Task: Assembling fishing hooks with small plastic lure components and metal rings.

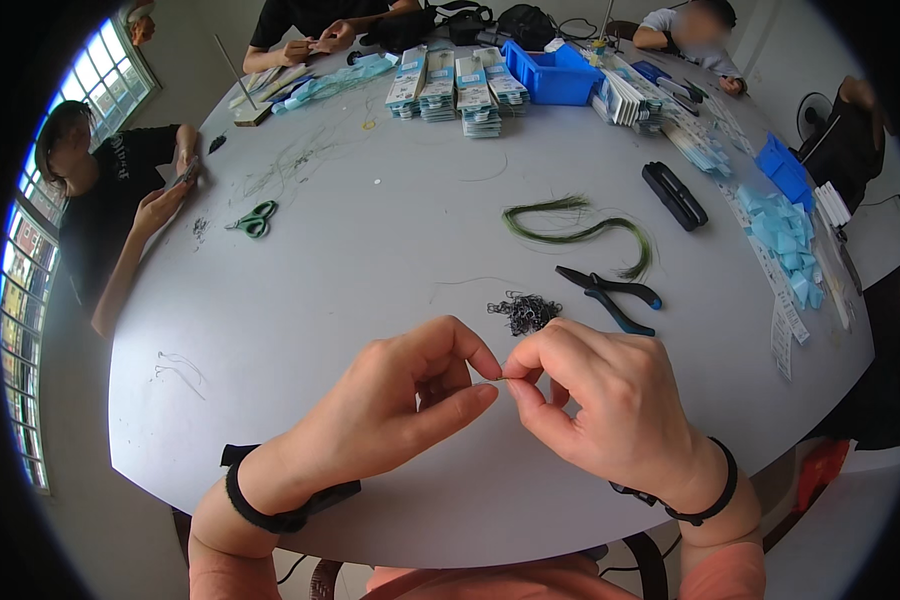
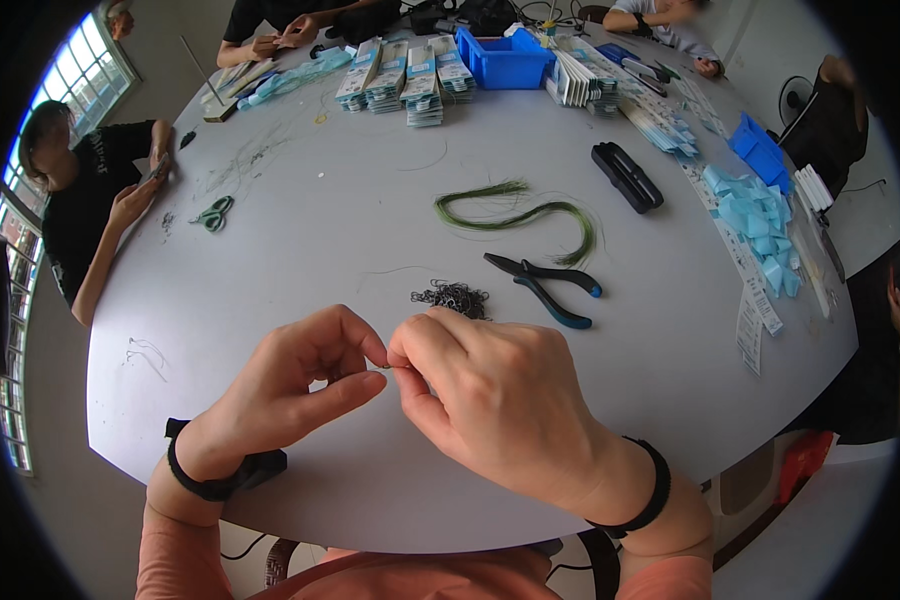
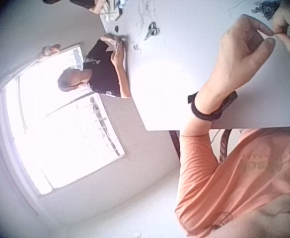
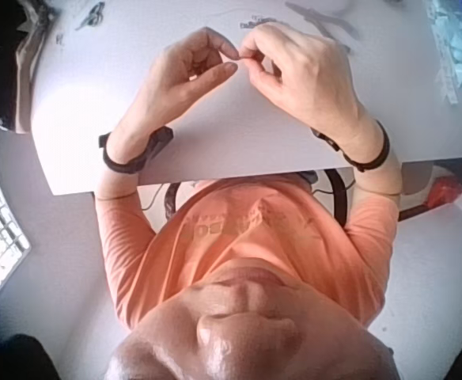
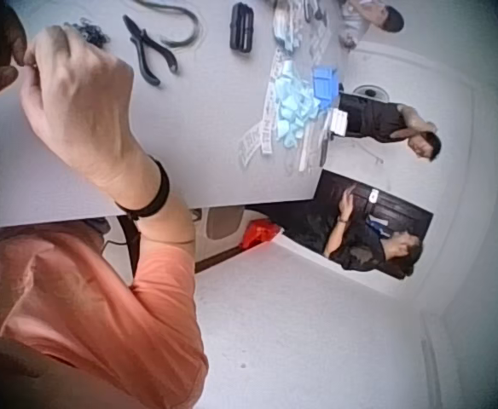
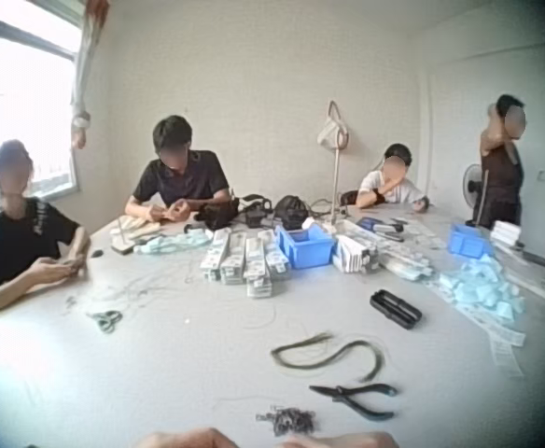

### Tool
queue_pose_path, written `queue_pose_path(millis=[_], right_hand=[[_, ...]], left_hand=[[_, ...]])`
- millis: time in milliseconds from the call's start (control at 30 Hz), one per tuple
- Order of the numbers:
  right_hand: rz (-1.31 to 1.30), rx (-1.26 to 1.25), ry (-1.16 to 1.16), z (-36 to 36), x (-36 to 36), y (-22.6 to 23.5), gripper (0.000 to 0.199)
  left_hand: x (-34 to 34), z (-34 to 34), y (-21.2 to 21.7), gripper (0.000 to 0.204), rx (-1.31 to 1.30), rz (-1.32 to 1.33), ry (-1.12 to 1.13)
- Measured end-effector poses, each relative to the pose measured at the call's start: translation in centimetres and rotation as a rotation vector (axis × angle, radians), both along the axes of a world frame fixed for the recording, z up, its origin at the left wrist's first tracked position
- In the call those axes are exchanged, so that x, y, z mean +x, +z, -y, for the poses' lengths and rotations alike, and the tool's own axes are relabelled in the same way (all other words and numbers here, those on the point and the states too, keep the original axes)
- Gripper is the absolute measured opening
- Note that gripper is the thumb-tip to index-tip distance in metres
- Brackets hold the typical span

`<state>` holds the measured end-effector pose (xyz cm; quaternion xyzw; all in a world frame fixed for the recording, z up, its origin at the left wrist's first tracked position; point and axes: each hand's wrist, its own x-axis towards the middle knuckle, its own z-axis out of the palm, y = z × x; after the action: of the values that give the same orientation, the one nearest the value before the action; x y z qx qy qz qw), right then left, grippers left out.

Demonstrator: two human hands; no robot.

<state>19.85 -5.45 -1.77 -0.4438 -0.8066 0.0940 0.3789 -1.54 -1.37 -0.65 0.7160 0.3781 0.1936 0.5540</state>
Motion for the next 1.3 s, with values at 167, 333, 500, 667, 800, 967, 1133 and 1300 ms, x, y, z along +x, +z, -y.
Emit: queue_pose_path(millis=[167,333,500,667,800,967,1133,1300], right_hand=[[0.005,-0.003,-0.008,0.00,0.00,-0.01,0.018],[0.013,-0.003,-0.015,-0.08,-0.05,-0.08,0.018],[0.003,0.000,-0.008,-0.02,-0.05,-0.07,0.018],[0.041,0.024,0.006,-0.02,0.12,0.03,0.019],[0.073,0.065,0.025,-0.17,0.34,0.04,0.019],[0.067,0.094,0.037,-0.23,0.36,0.11,0.019],[0.065,0.083,0.050,-0.05,0.55,0.35,0.022],[0.069,0.165,0.104,-0.37,0.68,0.16,0.024]], left_hand=[[0.00,0.07,0.03,0.015,0.001,0.010,0.012],[-0.02,0.04,-0.30,0.014,-0.015,0.048,0.027],[-0.02,0.06,-0.43,0.014,-0.047,0.057,0.038],[-0.11,0.06,0.06,0.012,-0.142,0.051,0.040],[-0.17,0.04,0.36,0.011,-0.188,0.025,0.036],[-0.22,0.00,0.18,0.010,-0.199,0.069,0.032],[-0.13,-0.04,-0.25,0.013,-0.194,0.155,0.021],[-0.30,-0.27,-0.05,0.012,-0.261,0.151,0.014]])
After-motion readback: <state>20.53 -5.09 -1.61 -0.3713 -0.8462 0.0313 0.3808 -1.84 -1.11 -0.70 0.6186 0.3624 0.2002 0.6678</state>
